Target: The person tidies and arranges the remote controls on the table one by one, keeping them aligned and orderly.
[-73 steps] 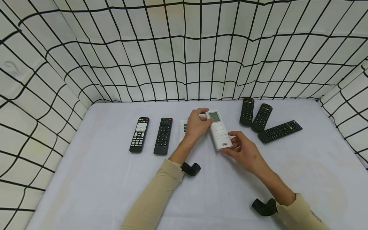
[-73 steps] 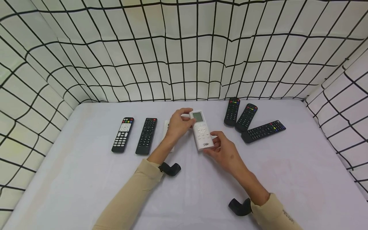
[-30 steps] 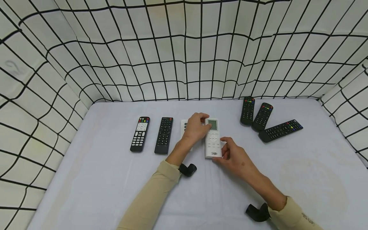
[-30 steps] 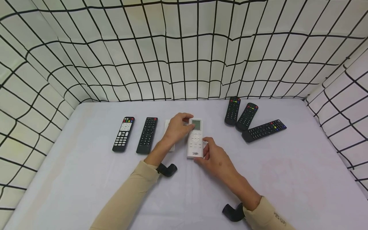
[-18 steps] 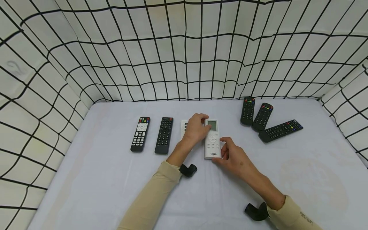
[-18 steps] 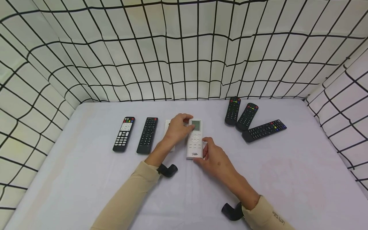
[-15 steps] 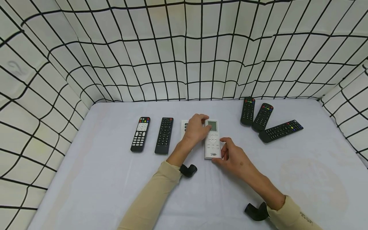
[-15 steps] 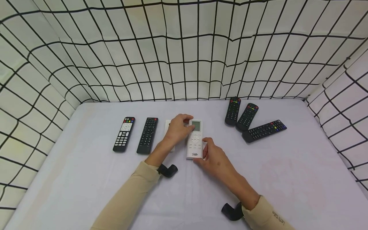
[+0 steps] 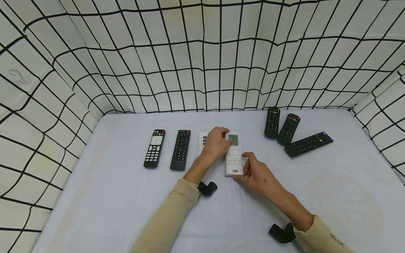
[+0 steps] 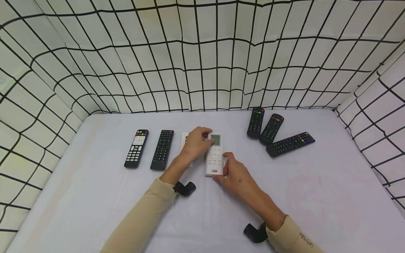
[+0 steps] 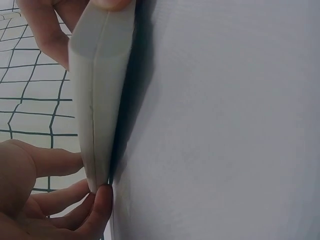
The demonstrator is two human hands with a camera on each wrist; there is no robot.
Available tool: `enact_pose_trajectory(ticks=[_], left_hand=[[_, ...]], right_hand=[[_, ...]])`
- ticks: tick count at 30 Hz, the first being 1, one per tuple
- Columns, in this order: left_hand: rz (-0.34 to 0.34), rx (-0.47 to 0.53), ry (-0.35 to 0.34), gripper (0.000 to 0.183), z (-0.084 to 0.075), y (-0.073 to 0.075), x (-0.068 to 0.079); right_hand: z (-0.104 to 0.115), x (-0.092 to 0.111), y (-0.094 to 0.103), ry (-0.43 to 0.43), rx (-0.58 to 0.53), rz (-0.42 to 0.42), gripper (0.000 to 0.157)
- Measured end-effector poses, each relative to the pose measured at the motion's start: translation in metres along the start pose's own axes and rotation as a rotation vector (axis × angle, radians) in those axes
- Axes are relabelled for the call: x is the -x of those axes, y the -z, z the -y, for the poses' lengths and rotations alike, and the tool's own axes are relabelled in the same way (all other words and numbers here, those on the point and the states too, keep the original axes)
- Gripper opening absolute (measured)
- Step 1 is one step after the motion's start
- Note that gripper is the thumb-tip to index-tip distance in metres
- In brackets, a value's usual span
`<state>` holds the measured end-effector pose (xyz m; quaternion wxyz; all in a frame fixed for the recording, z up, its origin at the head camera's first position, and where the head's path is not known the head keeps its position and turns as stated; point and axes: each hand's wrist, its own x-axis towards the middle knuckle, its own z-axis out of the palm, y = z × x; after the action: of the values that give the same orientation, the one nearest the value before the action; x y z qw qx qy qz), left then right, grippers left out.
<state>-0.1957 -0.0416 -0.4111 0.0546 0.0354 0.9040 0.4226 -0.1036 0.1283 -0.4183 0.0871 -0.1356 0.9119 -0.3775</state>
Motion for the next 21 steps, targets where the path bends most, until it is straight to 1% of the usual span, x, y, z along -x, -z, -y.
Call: enact_pose_trajectory(ticks=[11,21], left_hand=[[0.006,-0.005,-0.009,0.041,0.0006,0.0006,0.0007],[0.018,-0.030,0.003,0.043,0.0014,0.0002,-0.0002]], right_hand=[[-0.0001,0.0003,-0.0002,0.017,0.008,0.002,0.067],[0.0009,0.0004,-0.0002,-0.025,0.036,0.022,0.066]])
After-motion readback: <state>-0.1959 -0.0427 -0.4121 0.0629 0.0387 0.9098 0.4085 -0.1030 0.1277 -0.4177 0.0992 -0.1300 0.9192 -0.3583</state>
